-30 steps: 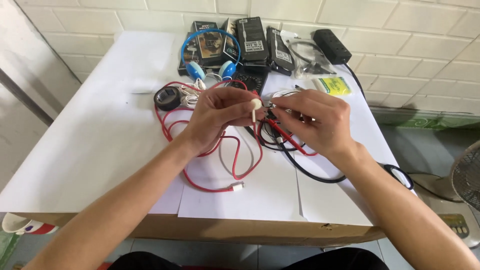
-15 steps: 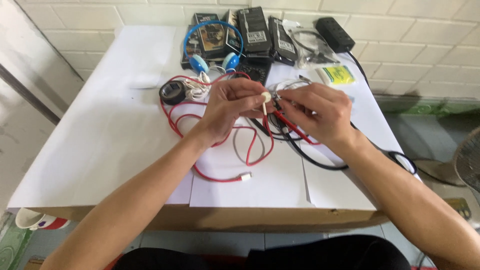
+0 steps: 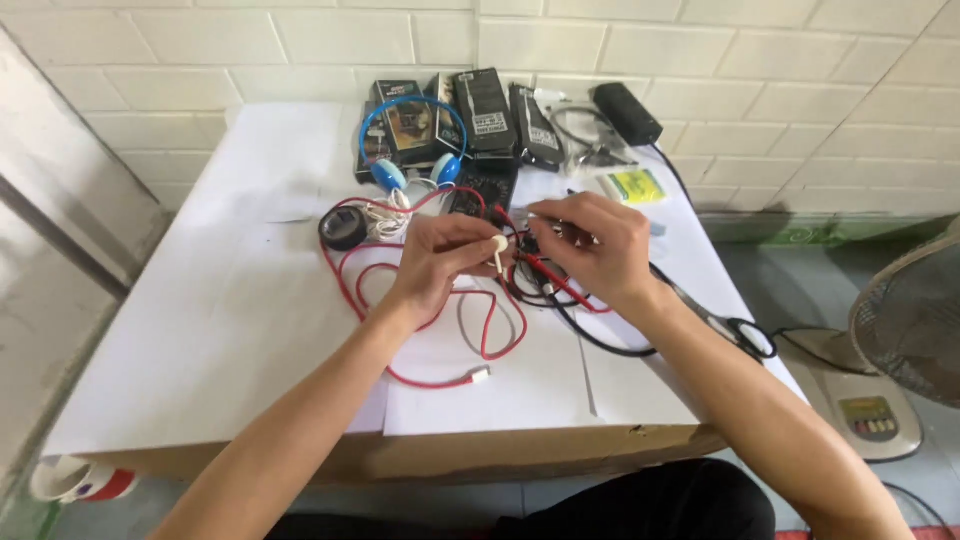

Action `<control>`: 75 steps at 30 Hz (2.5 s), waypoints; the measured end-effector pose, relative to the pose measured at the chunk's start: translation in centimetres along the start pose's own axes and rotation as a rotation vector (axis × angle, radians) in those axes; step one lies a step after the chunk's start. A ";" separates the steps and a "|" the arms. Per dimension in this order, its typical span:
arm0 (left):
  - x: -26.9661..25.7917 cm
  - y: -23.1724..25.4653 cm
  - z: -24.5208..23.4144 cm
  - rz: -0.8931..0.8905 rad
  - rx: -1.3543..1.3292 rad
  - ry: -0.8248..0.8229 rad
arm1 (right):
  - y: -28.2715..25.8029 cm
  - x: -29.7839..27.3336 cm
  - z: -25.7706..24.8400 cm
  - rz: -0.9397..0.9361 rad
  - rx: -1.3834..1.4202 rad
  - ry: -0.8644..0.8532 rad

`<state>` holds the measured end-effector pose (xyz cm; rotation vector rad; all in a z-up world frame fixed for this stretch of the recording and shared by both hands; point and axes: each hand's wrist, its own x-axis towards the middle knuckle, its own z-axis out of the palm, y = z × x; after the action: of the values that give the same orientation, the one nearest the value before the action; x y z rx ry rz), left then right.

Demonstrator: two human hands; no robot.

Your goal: Soldering wires to a small electronic component and testing the circuit using multimeter probes.

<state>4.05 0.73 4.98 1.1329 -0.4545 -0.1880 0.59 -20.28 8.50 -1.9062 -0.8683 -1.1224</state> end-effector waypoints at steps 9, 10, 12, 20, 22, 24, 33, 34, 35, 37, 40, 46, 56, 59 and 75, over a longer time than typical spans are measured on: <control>0.0 1.5 0.9 0.085 0.085 -0.014 | -0.8 1.5 -2.1 -0.028 -0.035 -0.081; 0.5 1.4 0.3 0.096 0.094 -0.015 | -0.7 1.7 -2.0 -0.039 -0.031 -0.073; 1.1 0.9 -0.8 0.093 0.143 -0.083 | -0.7 1.6 -2.2 -0.026 0.001 -0.097; 2.0 3.5 1.4 0.087 0.189 -0.105 | 1.3 1.2 -2.4 0.017 -0.029 -0.066; 2.3 3.2 1.2 0.114 0.198 -0.115 | 1.5 1.0 -2.5 0.017 -0.013 -0.070; 2.3 2.6 0.5 0.101 0.140 -0.107 | 1.3 0.8 -2.3 -0.024 0.010 -0.095; 1.5 3.1 0.4 0.116 0.122 -0.103 | 0.6 0.5 -1.8 -0.034 0.019 -0.125; 1.6 3.1 0.3 0.120 0.125 -0.110 | 0.8 0.5 -1.8 -0.038 0.014 -0.120; 1.8 3.1 0.2 0.114 0.135 -0.113 | 1.0 0.5 -1.8 -0.052 0.029 -0.138; 2.1 2.2 -0.2 0.102 0.141 -0.122 | 1.1 0.2 -1.8 -0.059 0.040 -0.157; 2.4 1.1 -0.8 0.047 0.147 -0.118 | 1.2 0.1 -1.7 -0.057 0.044 -0.177; 2.1 1.5 -0.1 0.051 0.083 -0.157 | 1.1 0.3 -2.1 -0.103 0.061 -0.189; 2.1 1.8 0.0 0.067 0.081 -0.169 | 0.4 0.7 -2.1 -0.169 0.069 -0.210; 2.0 1.5 -0.4 0.066 0.081 -0.169 | 0.5 0.5 -1.9 -0.184 0.074 -0.218; 2.0 1.1 -0.5 0.082 0.079 -0.185 | 1.4 0.0 -1.8 -0.192 0.051 -0.235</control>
<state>6.01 0.90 6.32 1.1772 -0.6763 -0.2059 1.03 -22.54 8.70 -1.9715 -1.2195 -0.9866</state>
